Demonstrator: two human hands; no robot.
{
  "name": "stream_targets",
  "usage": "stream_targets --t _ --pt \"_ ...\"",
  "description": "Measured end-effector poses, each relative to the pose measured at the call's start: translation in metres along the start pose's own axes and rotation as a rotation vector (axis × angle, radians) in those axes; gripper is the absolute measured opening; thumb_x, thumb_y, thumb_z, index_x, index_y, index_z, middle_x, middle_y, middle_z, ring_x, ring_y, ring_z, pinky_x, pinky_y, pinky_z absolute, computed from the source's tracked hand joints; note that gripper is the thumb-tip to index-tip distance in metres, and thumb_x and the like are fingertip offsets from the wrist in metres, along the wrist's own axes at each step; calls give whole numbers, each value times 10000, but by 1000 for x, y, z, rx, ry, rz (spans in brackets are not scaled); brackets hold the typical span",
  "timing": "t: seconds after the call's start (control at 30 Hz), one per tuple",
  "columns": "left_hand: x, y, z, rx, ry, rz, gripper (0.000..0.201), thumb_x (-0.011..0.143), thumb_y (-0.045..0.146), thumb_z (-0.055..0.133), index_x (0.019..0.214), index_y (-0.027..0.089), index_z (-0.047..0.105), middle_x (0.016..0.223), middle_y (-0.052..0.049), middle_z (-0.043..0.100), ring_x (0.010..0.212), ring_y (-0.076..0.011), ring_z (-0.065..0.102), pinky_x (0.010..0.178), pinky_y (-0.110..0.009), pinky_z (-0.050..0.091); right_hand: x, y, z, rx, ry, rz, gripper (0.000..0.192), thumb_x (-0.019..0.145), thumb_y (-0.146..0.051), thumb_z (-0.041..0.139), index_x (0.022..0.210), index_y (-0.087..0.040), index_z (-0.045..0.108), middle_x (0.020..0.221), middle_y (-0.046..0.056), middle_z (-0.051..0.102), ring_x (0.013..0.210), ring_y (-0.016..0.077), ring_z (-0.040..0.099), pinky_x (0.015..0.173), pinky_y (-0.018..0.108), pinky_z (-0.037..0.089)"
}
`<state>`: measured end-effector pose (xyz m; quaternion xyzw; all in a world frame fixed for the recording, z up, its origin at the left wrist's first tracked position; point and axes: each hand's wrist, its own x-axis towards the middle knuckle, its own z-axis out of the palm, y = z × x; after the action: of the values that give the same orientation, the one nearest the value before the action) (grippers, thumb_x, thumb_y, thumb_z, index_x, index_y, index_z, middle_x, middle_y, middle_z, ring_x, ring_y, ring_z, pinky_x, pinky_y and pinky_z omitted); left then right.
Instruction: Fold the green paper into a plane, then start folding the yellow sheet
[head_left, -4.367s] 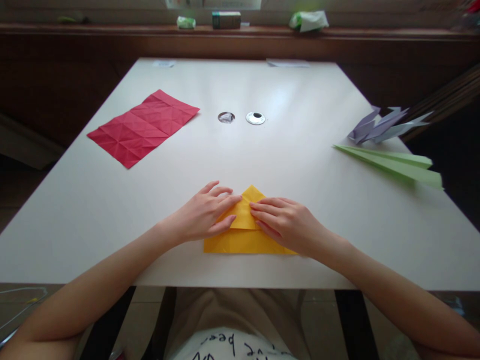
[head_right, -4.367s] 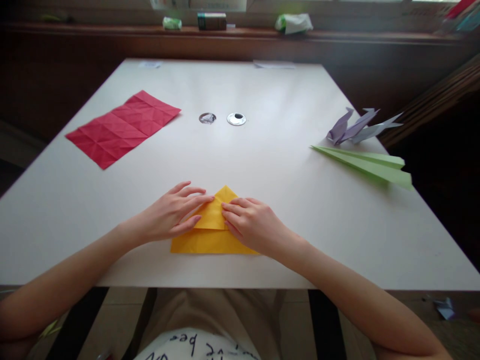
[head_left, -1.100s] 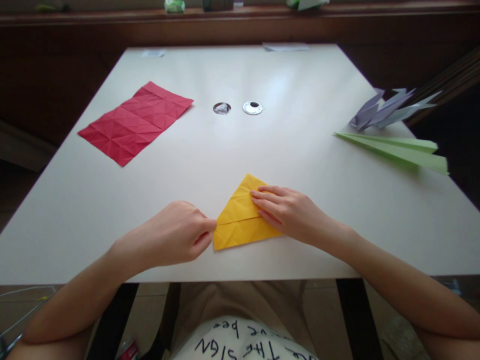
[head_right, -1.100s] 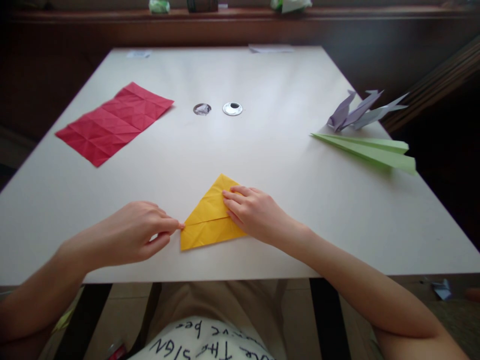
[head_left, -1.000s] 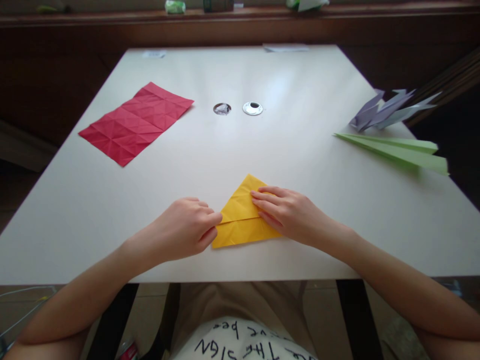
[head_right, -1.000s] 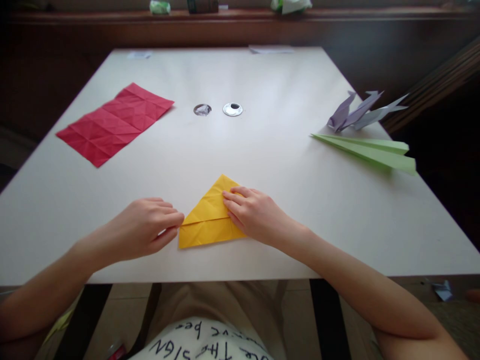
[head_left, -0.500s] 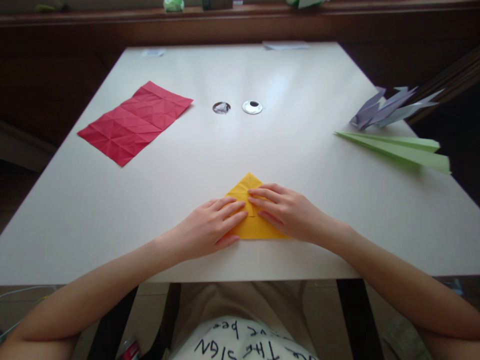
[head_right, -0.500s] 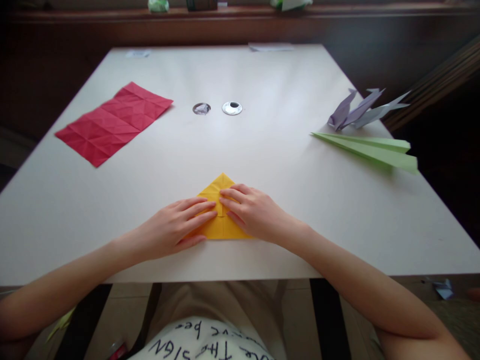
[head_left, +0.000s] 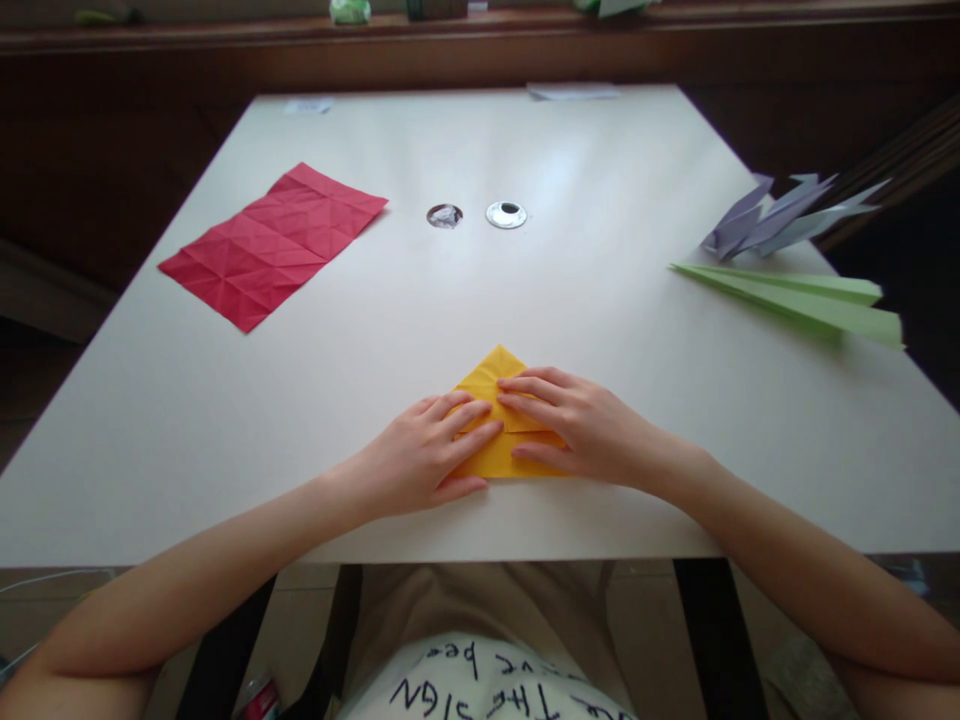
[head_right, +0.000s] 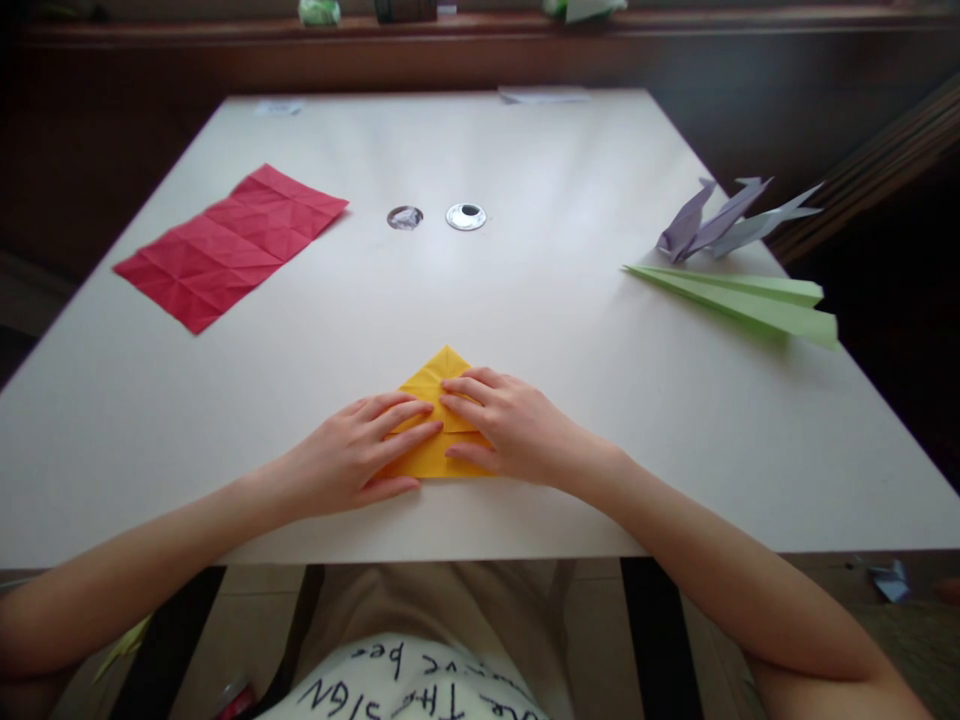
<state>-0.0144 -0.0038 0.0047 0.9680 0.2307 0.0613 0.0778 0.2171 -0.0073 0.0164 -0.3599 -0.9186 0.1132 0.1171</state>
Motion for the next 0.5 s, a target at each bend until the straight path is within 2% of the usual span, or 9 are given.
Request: stream_targets --t 0.2,0.37,0.43,0.5 --pt "1 0 -5 -29 21 -5 493 861 470 396 1235 152 437 1239 -117 485 1141 -269 418 932 -418 402 -1 -2 -5 -8 -48 -6 555 758 -499 556 1181 -143 508 1225 127 529 1128 270 445 908 446 444" --pt "1 0 -12 -74 23 -30 351 880 386 394 1115 158 522 1089 -99 555 1001 -208 506 839 -352 466 -4 -2 -10 -6 -95 -35 732 696 -594 565 1246 -126 448 1274 156 482 1189 287 396 946 469 407" --pt "0 -1 -15 -69 23 -30 285 888 305 380 1073 158 541 1070 -83 571 990 -193 513 820 -324 476 -6 -2 -11 -7 -125 -37 729 703 -558 577 1268 -122 426 1310 149 451 1212 285 375 965 460 394" --pt "-1 -1 -17 -53 10 -25 257 868 228 387 1060 158 543 1077 -74 576 999 -191 514 814 -315 480 -7 -1 -12 -10 -144 -29 668 713 -436 606 1273 -123 420 1334 133 430 1229 272 366 986 434 381"
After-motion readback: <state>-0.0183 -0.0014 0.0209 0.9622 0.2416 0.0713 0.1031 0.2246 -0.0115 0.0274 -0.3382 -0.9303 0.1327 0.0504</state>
